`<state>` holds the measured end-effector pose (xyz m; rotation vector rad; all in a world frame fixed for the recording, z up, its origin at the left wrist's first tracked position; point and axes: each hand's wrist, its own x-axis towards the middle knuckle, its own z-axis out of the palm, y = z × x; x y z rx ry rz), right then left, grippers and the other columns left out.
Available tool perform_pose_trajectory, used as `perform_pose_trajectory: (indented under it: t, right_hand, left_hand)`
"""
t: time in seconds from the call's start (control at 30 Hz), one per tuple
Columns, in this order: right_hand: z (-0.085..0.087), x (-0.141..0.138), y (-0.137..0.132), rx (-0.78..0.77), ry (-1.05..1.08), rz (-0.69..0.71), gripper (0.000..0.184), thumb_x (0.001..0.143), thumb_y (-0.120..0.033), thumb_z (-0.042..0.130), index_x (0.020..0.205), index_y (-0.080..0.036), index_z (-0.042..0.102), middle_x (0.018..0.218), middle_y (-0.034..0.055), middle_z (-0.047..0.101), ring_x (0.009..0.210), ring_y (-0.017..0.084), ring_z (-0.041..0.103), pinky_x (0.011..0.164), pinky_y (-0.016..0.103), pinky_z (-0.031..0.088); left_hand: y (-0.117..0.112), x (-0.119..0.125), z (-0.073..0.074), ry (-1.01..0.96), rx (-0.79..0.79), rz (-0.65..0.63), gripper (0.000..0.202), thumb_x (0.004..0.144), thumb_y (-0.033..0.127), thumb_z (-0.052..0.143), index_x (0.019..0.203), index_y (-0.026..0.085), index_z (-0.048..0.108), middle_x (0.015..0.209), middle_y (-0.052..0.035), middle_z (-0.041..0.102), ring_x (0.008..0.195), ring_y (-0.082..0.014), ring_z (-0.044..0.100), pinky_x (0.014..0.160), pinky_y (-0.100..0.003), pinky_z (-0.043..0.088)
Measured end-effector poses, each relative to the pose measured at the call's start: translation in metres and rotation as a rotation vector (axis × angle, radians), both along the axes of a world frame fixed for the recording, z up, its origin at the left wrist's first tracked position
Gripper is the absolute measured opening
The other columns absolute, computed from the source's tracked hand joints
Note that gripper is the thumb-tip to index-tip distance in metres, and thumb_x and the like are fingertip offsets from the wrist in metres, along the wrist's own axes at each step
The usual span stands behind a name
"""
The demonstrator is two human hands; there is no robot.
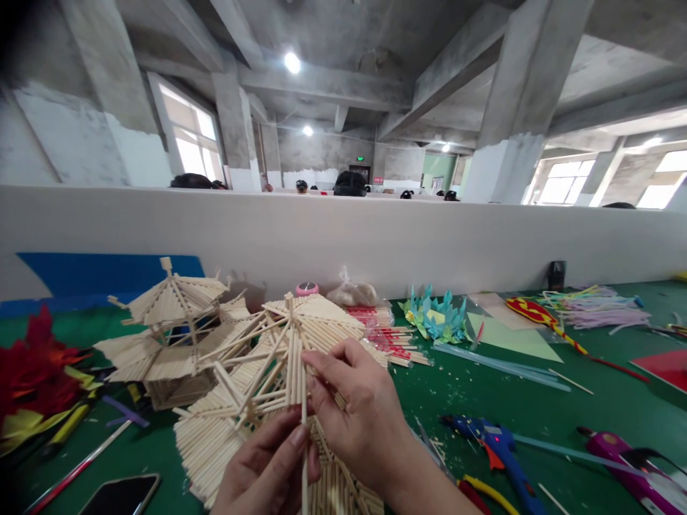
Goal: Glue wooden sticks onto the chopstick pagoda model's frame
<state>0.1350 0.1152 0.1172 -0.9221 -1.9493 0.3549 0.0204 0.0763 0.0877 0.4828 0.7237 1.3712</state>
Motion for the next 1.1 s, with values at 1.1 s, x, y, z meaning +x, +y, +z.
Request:
perform_pose_trajectory:
  t: [1.1]
  right_hand:
    - [-0.0002,-0.0001,0.0008,0.01,0.025,-0.012,0.03,0.082,-0.015,0.048,0.108,-0.019,0.062,0.08,0.0039,0.052,0.071,0.013,0.052,0.064,0.029,0.047]
  left_hand:
    - [0.0096,0.0083,0.0044,0.0,-0.042,0.156,0.021,0.04,0.022,0.085,0.053,0.016,0.07,0.042,0.001,0.061,0.042,-0.0056,0.054,0.047,-0.01,0.045]
